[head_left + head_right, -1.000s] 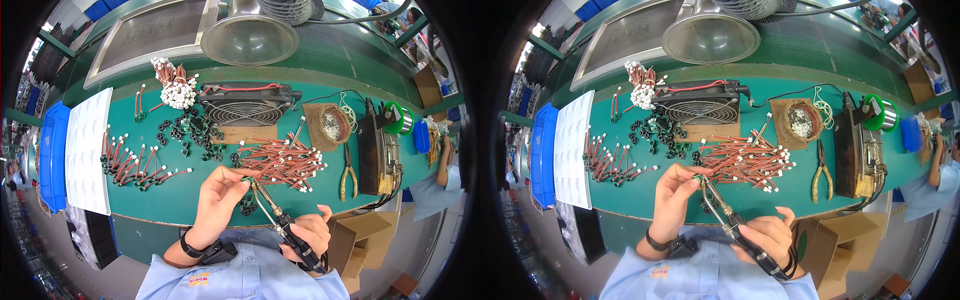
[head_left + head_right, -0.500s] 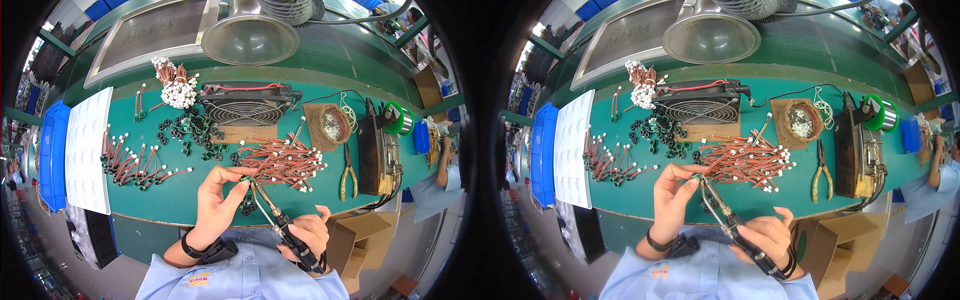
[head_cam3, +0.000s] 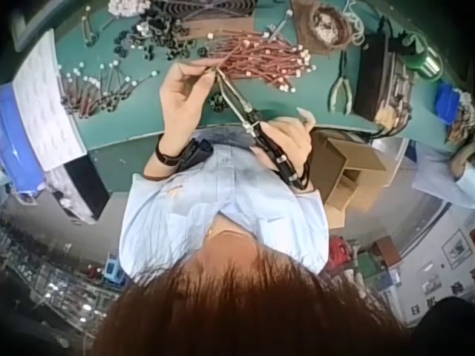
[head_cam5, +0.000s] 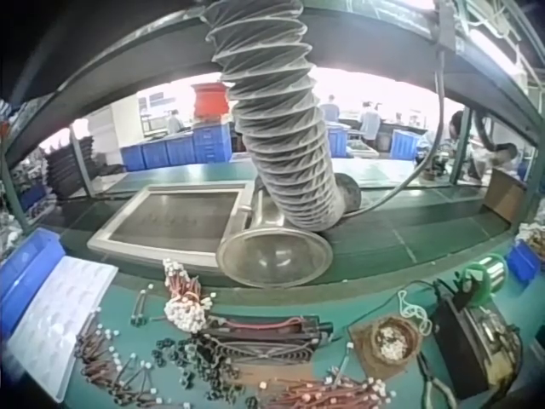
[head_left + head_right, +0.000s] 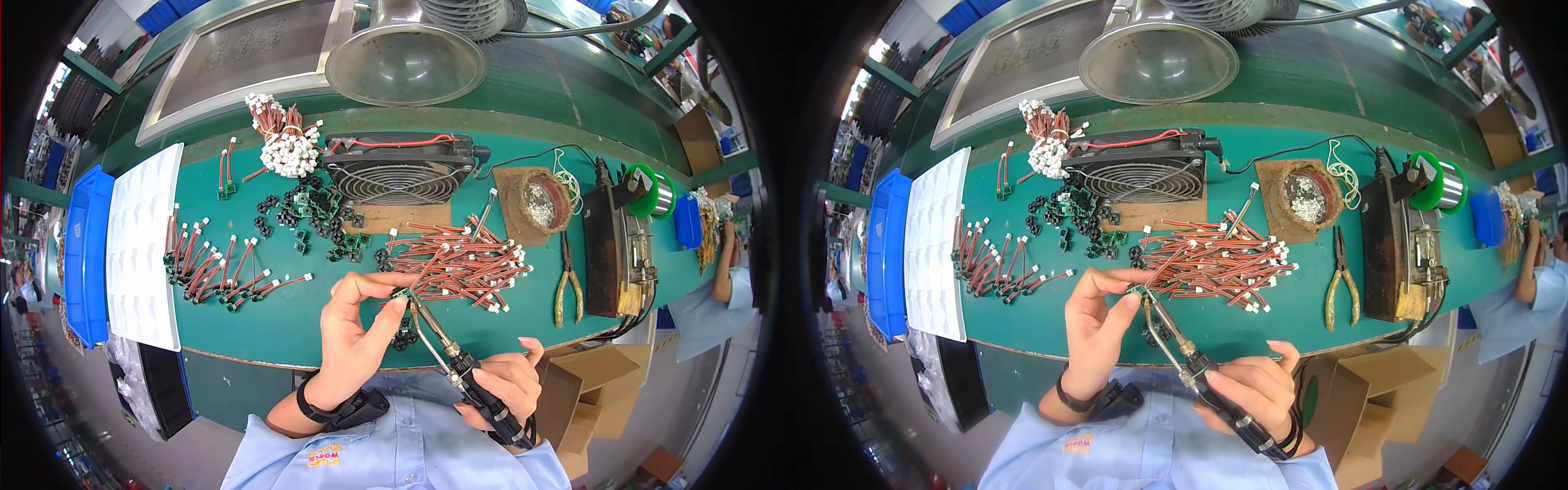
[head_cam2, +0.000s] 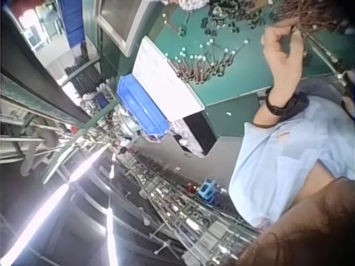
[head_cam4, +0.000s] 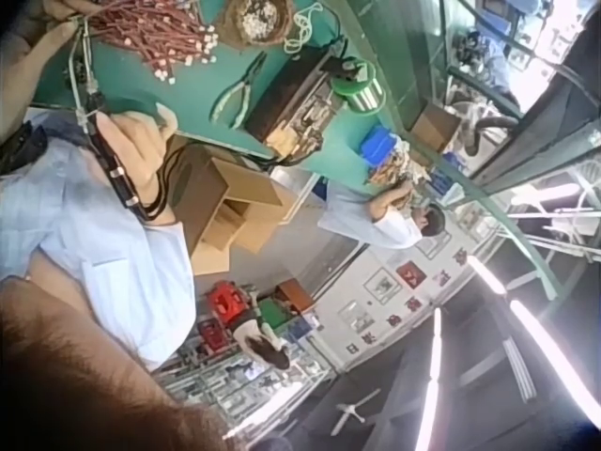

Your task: The person joins wires to circuit boards using a soldering iron and then trims the excess wire with pliers. They repeat this process for several units, picking up a board and wire, applying heat, and cutting the wire ends.

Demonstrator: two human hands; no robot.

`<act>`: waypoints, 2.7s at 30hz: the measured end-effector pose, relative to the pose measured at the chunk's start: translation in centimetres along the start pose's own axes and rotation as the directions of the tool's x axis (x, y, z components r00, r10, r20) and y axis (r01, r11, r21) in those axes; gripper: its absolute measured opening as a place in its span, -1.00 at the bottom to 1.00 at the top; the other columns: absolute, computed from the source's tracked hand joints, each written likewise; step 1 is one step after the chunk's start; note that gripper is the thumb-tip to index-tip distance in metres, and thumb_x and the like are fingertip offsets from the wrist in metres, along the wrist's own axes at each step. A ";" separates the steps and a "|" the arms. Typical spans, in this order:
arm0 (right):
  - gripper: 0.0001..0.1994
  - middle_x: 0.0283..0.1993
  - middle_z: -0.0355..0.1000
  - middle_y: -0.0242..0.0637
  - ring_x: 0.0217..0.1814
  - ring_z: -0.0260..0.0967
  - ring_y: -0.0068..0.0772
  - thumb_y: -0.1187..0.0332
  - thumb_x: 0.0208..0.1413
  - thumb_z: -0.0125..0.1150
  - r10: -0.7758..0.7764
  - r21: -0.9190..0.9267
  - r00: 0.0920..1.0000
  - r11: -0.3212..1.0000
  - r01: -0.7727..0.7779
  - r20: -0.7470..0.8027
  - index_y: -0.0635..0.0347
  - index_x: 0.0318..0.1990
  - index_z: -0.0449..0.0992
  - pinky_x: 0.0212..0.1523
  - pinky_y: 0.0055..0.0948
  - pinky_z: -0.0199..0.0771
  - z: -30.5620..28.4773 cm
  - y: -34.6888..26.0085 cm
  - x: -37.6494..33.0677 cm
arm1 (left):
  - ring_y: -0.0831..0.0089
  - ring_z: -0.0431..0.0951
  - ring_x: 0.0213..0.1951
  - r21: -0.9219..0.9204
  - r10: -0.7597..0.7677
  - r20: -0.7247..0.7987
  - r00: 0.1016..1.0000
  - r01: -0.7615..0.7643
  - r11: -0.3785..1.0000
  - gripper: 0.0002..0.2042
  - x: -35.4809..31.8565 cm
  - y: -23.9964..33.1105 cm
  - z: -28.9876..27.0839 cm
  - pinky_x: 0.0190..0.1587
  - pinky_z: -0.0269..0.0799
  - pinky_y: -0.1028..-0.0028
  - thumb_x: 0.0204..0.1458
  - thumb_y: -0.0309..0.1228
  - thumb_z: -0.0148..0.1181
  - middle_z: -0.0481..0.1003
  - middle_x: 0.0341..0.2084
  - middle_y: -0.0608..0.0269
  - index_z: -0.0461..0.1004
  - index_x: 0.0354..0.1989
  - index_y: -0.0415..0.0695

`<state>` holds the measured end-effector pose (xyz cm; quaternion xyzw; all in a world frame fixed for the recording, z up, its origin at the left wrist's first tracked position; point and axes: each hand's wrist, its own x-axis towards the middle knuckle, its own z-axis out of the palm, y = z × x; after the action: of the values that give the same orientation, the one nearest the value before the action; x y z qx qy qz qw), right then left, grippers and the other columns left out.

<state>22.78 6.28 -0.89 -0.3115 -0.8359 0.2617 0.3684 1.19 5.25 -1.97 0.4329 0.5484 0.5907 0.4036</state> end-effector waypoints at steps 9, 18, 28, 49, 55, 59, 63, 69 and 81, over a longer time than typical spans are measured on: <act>-0.60 -0.54 0.46 -0.35 -0.43 0.42 -0.35 0.09 -0.19 0.31 -0.009 0.054 0.999 0.998 0.011 -0.033 0.13 -0.22 0.48 0.11 -0.13 -0.01 -0.3 0.3 0.0 | 0.53 0.48 -0.30 0.077 0.058 -0.075 0.995 -0.052 0.996 -0.87 -0.1 -0.1 0.4 -0.08 0.04 0.48 -0.07 -0.56 0.14 0.56 -0.25 0.20 0.30 -0.39 -0.13; -0.60 -0.49 0.43 -0.29 -0.37 0.40 -0.38 0.08 -0.13 0.25 0.024 0.150 0.998 0.989 -0.015 -0.062 0.16 -0.20 0.47 0.13 -0.07 -0.05 -0.8 0.6 -0.2 | 0.48 0.48 -0.25 0.135 0.087 -0.066 0.994 -0.078 0.988 -0.86 0.0 0.4 0.1 -0.04 0.07 0.45 -0.07 -0.56 0.14 0.54 -0.23 0.15 0.29 -0.39 -0.14; -0.55 -0.13 0.30 -0.25 -0.12 0.27 -0.41 0.59 0.00 0.11 0.287 -0.382 0.865 0.807 -0.450 -0.412 0.26 0.11 0.26 -0.02 -0.52 0.21 -0.1 5.3 0.8 | 0.35 0.41 -0.20 -0.587 -0.312 0.198 0.929 0.367 0.721 -0.89 0.5 2.7 -0.7 -0.03 0.20 0.37 -0.06 -0.44 0.06 0.48 -0.30 0.02 0.27 -0.42 -0.14; -0.57 -0.25 0.40 -0.23 -0.37 0.32 -0.46 0.18 -0.06 0.25 -0.019 -0.011 0.863 1.000 0.015 -0.504 0.18 -0.05 0.37 0.07 -0.18 0.13 -0.1 1.7 -1.2 | 0.33 0.42 -0.06 -0.591 -0.246 0.271 0.931 0.363 0.721 -0.93 0.2 2.0 -1.3 0.05 0.23 0.34 0.04 -0.55 0.03 0.46 -0.17 -0.05 0.27 -0.39 -0.14; -0.55 -0.48 0.41 -0.44 -0.50 0.35 -0.49 0.22 -0.36 0.46 -0.101 0.120 0.990 0.986 0.113 -0.097 0.03 -0.20 0.48 -0.07 -0.29 0.08 -0.7 0.0 -0.4 | 0.40 0.42 -0.14 -0.444 -0.282 0.118 0.952 0.305 0.843 -0.91 0.3 2.6 -0.5 0.01 0.21 0.38 0.00 -0.50 0.05 0.47 -0.21 -0.03 0.25 -0.40 -0.13; -0.53 -0.46 0.44 -0.49 -0.49 0.37 -0.51 0.24 -0.40 0.48 -0.094 0.118 0.995 0.988 0.096 -0.029 0.01 -0.20 0.48 -0.09 -0.30 0.09 -0.4 0.0 -0.2 | 0.40 0.43 -0.12 -0.436 -0.275 0.113 0.955 0.296 0.850 -0.91 0.1 2.6 -0.6 0.02 0.21 0.38 0.00 -0.51 0.04 0.47 -0.20 -0.02 0.25 -0.40 -0.14; -0.51 -0.44 0.45 -0.48 -0.47 0.39 -0.50 0.26 -0.41 0.48 -0.092 0.115 0.996 0.989 0.092 -0.006 0.00 -0.18 0.48 -0.09 -0.30 0.11 -0.5 0.0 0.0 | 0.39 0.43 -0.12 -0.442 -0.268 0.113 0.957 0.290 0.849 -0.91 0.1 2.6 -0.5 0.01 0.23 0.38 0.01 -0.52 0.04 0.47 -0.20 -0.03 0.25 -0.39 -0.14; -0.49 -0.42 0.46 -0.46 -0.46 0.41 -0.48 0.29 -0.40 0.48 -0.087 0.130 0.996 0.988 0.083 0.020 0.01 -0.16 0.47 -0.09 -0.30 0.12 -0.6 -0.1 0.2 | 0.39 0.44 -0.13 -0.425 -0.260 0.109 0.959 0.281 0.860 -0.91 0.0 2.5 -0.6 0.00 0.24 0.38 0.01 -0.52 0.04 0.47 -0.19 -0.04 0.25 -0.39 -0.15; -0.49 -0.39 0.47 -0.44 -0.43 0.41 -0.45 0.31 -0.38 0.48 -0.078 0.145 0.997 0.987 0.073 0.030 0.03 -0.14 0.46 -0.06 -0.29 0.11 -0.8 -0.2 0.3 | 0.35 0.45 -0.11 -0.406 -0.244 0.118 0.963 0.271 0.873 -0.91 0.0 2.5 -0.5 0.00 0.27 0.37 0.02 -0.55 0.02 0.45 -0.18 -0.07 0.24 -0.37 -0.16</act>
<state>23.18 6.51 -0.17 -0.2476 -0.8324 0.3127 0.3847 0.69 4.86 0.48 0.2779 0.4487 0.6213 0.5791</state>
